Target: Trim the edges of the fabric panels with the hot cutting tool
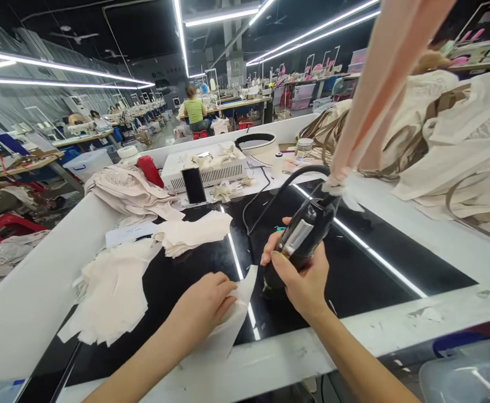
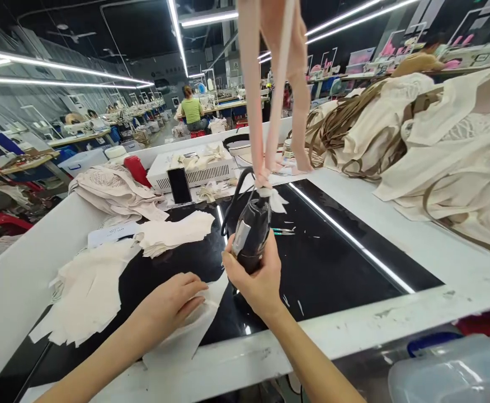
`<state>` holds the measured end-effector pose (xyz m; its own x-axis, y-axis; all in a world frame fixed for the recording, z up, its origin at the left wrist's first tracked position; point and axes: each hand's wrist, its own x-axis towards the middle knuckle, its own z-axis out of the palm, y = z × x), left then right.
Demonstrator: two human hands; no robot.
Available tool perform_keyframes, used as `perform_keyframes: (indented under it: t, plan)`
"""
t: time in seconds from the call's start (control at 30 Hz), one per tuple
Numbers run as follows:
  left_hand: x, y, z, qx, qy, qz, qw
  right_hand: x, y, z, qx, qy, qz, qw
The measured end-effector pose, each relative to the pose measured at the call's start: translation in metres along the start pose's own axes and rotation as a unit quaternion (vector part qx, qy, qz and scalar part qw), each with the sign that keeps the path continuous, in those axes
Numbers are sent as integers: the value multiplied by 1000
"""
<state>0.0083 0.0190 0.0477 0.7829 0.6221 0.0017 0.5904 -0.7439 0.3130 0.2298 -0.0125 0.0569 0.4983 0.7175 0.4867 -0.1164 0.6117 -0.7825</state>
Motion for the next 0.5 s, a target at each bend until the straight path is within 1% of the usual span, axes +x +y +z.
perform_keyframes:
  t: [0.07, 0.13, 0.17, 0.23, 0.33, 0.5]
  plan:
    - [12, -6, -1, -11, 18, 52, 998, 2, 2, 3, -8, -3, 4, 1000]
    - [25, -14, 0, -51, 5, 101, 994, 4, 4, 5, -18, -7, 10, 1000]
    - [31, -18, 1, -66, -10, 113, 991, 4, 4, 6, -21, -8, 12, 1000]
    - [40, -24, 2, -77, -42, 115, 989, 5, 6, 8, -24, -7, 16, 1000]
    - [45, -30, 2, -73, -76, 101, 989, 4, 12, 10, -25, -6, 20, 999]
    - [40, -34, -1, -65, -93, 78, 990, 3, 22, 15, -34, -5, 33, 999]
